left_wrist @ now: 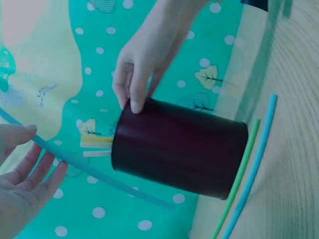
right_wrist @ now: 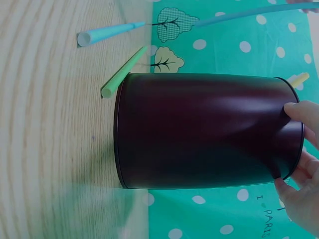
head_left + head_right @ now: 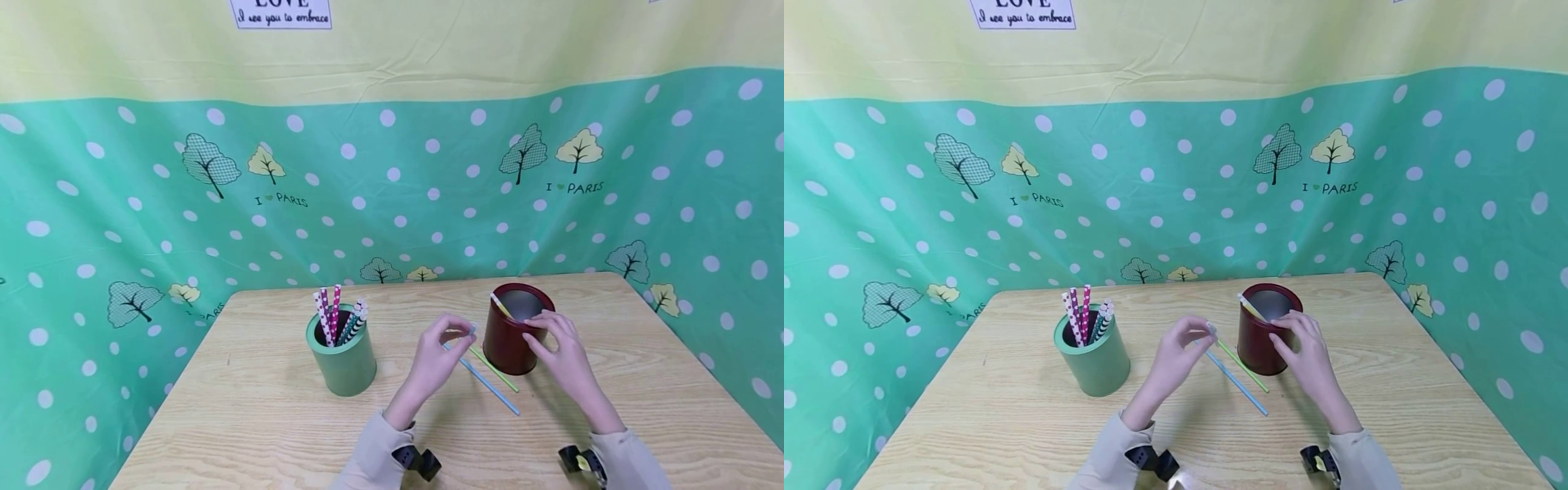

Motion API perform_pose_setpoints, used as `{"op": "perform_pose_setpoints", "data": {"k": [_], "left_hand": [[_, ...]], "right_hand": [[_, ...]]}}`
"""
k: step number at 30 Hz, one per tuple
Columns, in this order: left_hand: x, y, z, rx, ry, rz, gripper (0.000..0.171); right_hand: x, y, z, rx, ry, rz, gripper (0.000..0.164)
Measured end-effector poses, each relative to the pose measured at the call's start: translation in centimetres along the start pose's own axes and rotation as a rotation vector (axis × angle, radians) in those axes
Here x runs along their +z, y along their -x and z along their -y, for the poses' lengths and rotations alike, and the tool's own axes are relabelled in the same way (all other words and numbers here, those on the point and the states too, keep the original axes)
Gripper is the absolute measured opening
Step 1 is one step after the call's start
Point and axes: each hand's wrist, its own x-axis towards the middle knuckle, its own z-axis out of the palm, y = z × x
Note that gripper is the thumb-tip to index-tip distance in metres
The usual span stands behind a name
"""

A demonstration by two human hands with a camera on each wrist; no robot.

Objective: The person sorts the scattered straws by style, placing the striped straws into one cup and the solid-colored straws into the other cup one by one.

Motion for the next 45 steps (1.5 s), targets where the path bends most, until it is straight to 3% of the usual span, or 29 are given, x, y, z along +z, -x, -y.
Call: {"op": "perform_pose_setpoints", "data": {"k": [6,12,17,24,34,45], "left_hand": [[-0.2,-0.2,-0.7,-0.001,0.090,-0.055,0.011],[-0.4,-0.5,0.2,-0.040,0.198,-0.116,0.016],[-0.5,-1.0,-0.1,0.009,0.270,-0.161,0.019],[-0.6,-1.7,-0.8,0.076,0.296,-0.191,0.018],[0.3,-2.8,-1.1,0.065,0.333,-0.239,0.020],[1.5,-3.5,0.2,0.019,0.341,-0.196,0.020]], "right_hand": [[0.0,0.0,0.0,-0.009,-0.004,-0.008,0.027],[0.0,-0.1,-0.1,-0.019,-0.002,-0.019,0.028],[0.0,-0.1,-0.1,-0.018,0.004,-0.015,0.028],[0.0,0.0,0.0,0.000,0.004,-0.008,0.027],[0.0,0.0,0.1,-0.008,0.001,-0.009,0.027],[0.0,0.0,0.1,-0.023,-0.004,-0.018,0.029]]}}
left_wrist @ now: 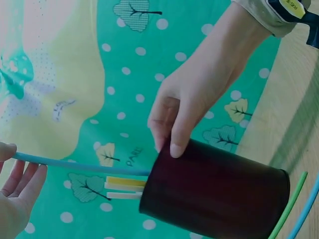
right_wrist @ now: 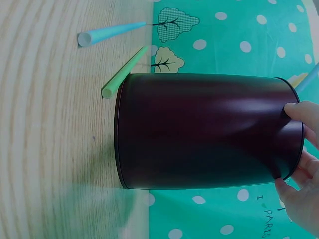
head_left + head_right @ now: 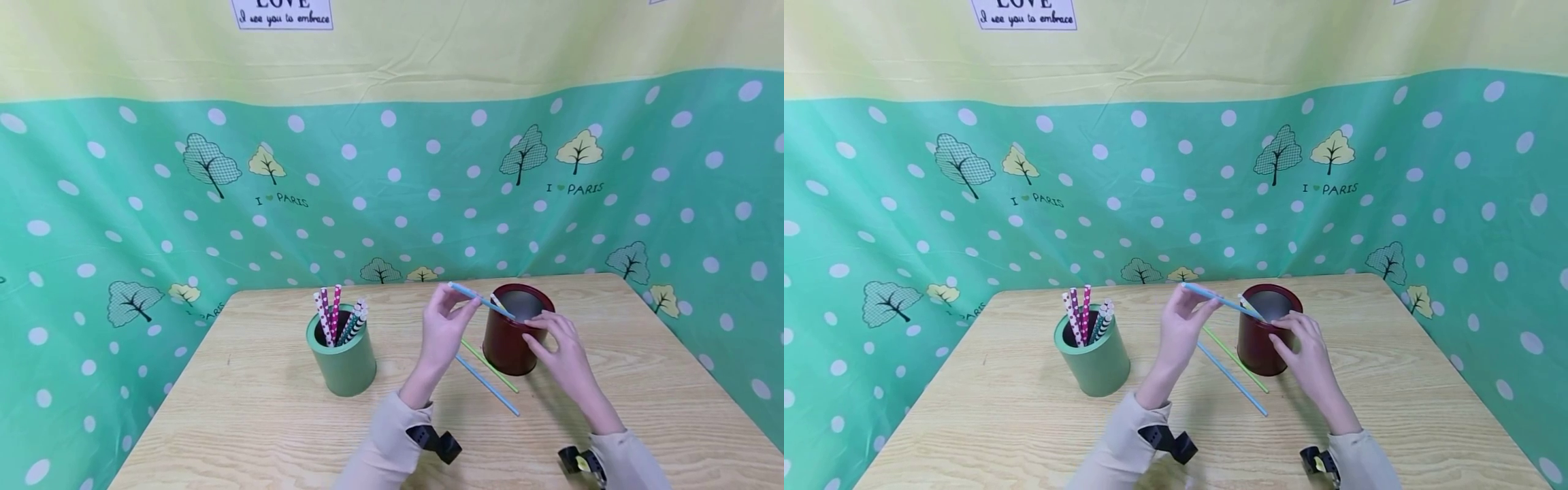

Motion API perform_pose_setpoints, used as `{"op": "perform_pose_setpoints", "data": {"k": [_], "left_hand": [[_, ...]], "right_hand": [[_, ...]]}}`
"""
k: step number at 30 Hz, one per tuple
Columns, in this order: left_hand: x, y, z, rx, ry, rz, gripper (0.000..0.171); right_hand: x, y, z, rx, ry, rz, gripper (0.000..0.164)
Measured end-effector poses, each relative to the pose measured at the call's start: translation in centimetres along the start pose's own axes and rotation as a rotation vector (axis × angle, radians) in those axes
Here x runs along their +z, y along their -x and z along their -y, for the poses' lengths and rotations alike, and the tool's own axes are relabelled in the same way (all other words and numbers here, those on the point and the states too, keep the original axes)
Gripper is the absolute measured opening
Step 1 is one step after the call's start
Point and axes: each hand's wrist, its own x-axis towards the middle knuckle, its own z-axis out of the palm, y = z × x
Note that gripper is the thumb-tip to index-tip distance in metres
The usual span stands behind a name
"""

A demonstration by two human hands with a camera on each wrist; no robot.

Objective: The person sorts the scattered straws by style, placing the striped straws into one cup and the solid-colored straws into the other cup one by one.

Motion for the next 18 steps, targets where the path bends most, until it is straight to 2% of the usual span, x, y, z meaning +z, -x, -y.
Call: {"op": "perform_pose_setpoints", "data": {"k": [10,18], "left_hand": [[0.4,0.0,1.1,-0.015,-0.008,0.017,0.018],[0.8,0.1,-0.2,-0.070,-0.073,0.023,0.014]], "right_hand": [[0.0,0.0,0.1,-0.002,-0.006,0.000,0.028],[0.0,0.0,0.0,0.010,-0.004,0.006,0.027]]}}
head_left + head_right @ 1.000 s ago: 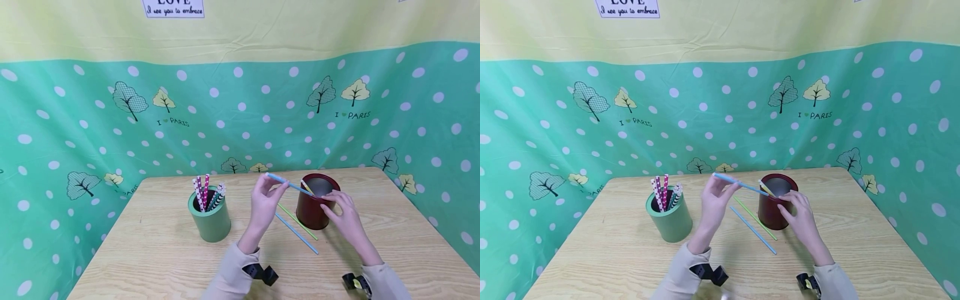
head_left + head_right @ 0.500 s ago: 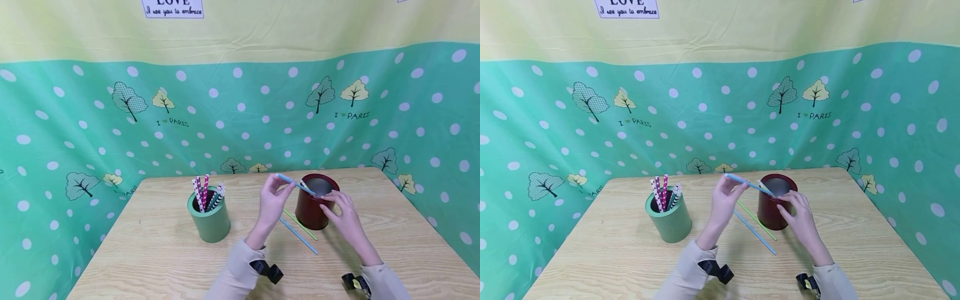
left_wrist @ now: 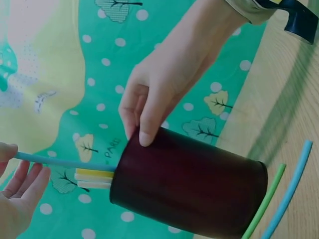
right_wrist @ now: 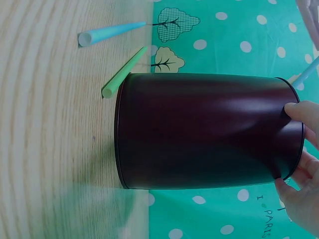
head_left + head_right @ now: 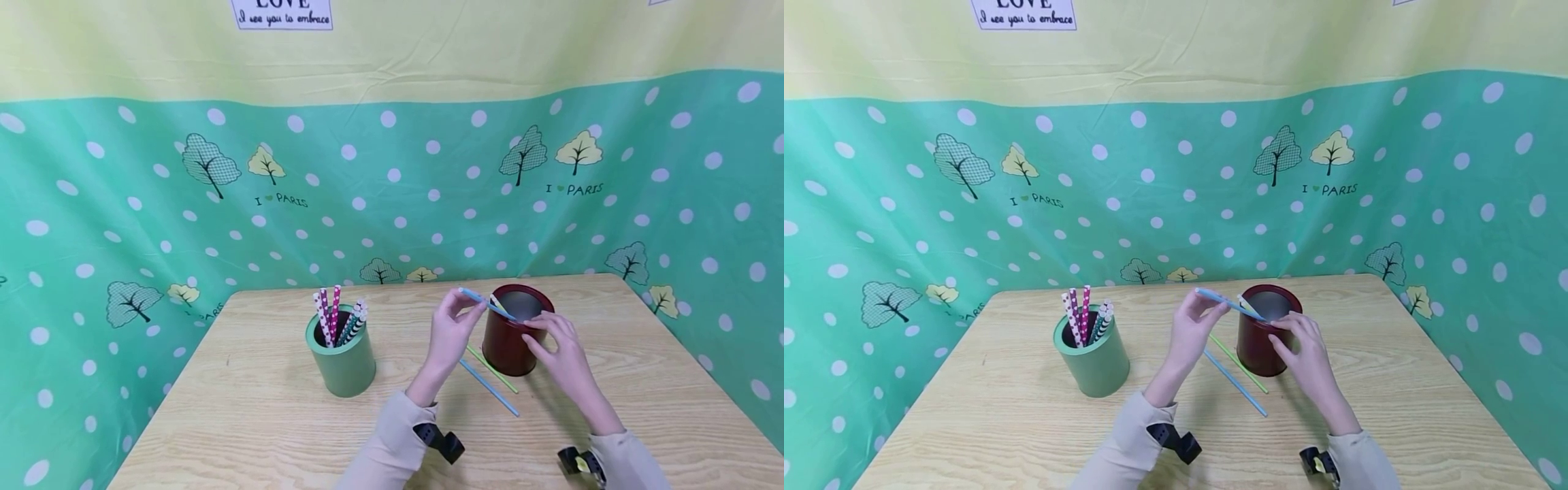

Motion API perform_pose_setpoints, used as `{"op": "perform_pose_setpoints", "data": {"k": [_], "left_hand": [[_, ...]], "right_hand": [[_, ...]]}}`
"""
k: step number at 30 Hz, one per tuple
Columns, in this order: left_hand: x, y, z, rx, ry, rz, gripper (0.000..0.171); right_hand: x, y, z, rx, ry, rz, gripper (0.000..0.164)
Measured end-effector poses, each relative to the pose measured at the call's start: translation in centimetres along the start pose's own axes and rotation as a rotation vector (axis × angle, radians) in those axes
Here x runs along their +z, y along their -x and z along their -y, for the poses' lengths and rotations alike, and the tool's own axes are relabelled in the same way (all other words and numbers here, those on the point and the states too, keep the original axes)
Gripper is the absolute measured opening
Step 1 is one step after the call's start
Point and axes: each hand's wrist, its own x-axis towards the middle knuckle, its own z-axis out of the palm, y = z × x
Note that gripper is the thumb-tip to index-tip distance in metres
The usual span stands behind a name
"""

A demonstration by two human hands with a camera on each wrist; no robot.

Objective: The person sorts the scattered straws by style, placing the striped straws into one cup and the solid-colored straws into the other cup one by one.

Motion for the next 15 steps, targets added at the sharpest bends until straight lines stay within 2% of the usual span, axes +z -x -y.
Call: {"op": "perform_pose_setpoints", "data": {"k": [8,15], "left_hand": [[-0.3,0.3,0.8,-0.082,-0.077,0.011,0.018],[-1.1,0.8,1.9,-0.123,-0.145,0.035,0.023]], "right_hand": [[0.1,0.0,-0.1,-0.006,-0.005,-0.005,0.028],[0.0,0.0,0.0,0.004,-0.005,-0.001,0.027]]}}
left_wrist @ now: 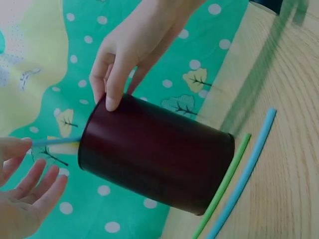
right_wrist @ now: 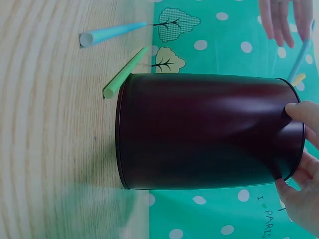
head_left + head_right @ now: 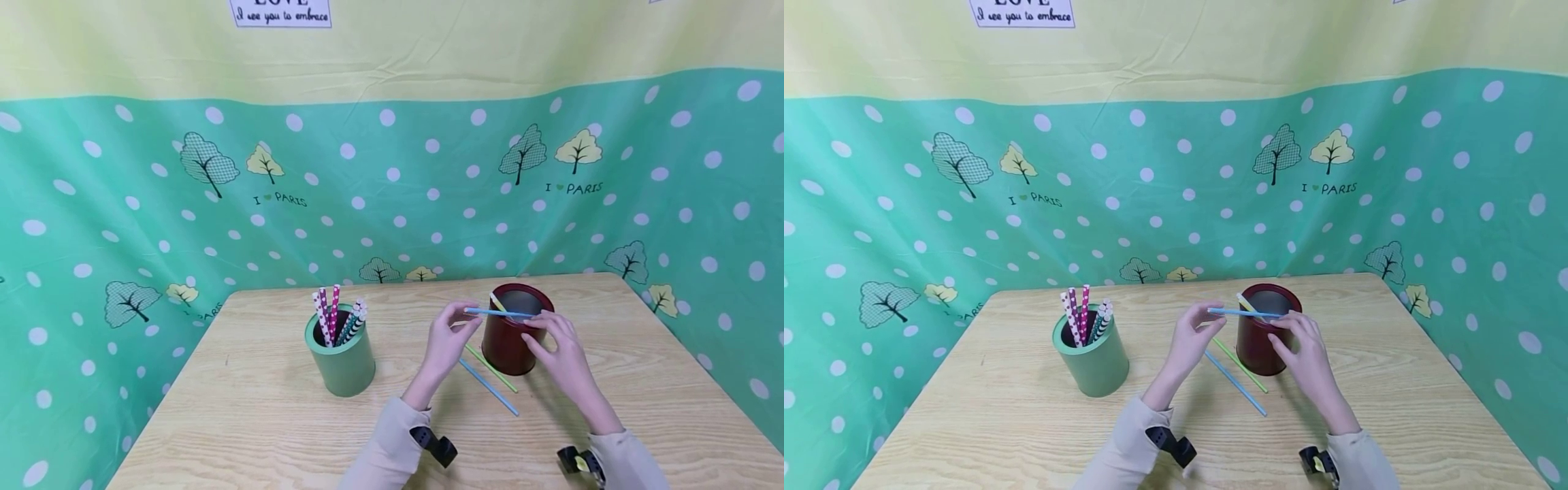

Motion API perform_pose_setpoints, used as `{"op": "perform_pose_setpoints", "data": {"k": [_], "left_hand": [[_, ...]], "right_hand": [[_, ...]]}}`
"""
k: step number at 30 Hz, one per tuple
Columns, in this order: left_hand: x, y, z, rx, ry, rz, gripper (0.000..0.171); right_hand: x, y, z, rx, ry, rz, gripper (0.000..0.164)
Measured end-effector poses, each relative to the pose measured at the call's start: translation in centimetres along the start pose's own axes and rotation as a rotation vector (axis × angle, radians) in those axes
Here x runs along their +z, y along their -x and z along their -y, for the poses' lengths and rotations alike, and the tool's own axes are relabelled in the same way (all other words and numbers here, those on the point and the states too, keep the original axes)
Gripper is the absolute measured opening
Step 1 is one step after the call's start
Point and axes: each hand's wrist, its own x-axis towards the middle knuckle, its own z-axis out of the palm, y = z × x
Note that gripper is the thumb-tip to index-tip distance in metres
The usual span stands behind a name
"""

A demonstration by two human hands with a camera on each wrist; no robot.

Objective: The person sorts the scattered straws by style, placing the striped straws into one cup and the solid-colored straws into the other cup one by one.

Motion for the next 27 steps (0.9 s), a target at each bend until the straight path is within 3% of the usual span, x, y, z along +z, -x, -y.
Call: {"op": "perform_pose_setpoints", "data": {"k": [4,9,12,19,27], "left_hand": [[-0.2,0.1,0.6,0.006,-0.035,0.007,0.022],[-0.4,-0.1,3.0,0.001,-0.122,0.055,0.021],[-0.7,-0.1,4.4,-0.019,-0.220,0.127,0.019],[-1.3,0.3,5.8,-0.025,-0.370,0.365,0.018],[-1.4,0.6,6.7,-0.085,-0.475,0.455,0.018]], "right_hand": [[0.0,0.0,0.1,0.010,0.008,0.002,0.026],[0.0,0.0,0.1,0.015,0.010,0.005,0.025],[0.0,0.0,0.0,0.017,0.008,0.005,0.026],[0.0,0.0,-0.1,0.007,0.012,0.000,0.027],[0.1,0.0,-0.1,-0.011,0.003,-0.011,0.027]]}}
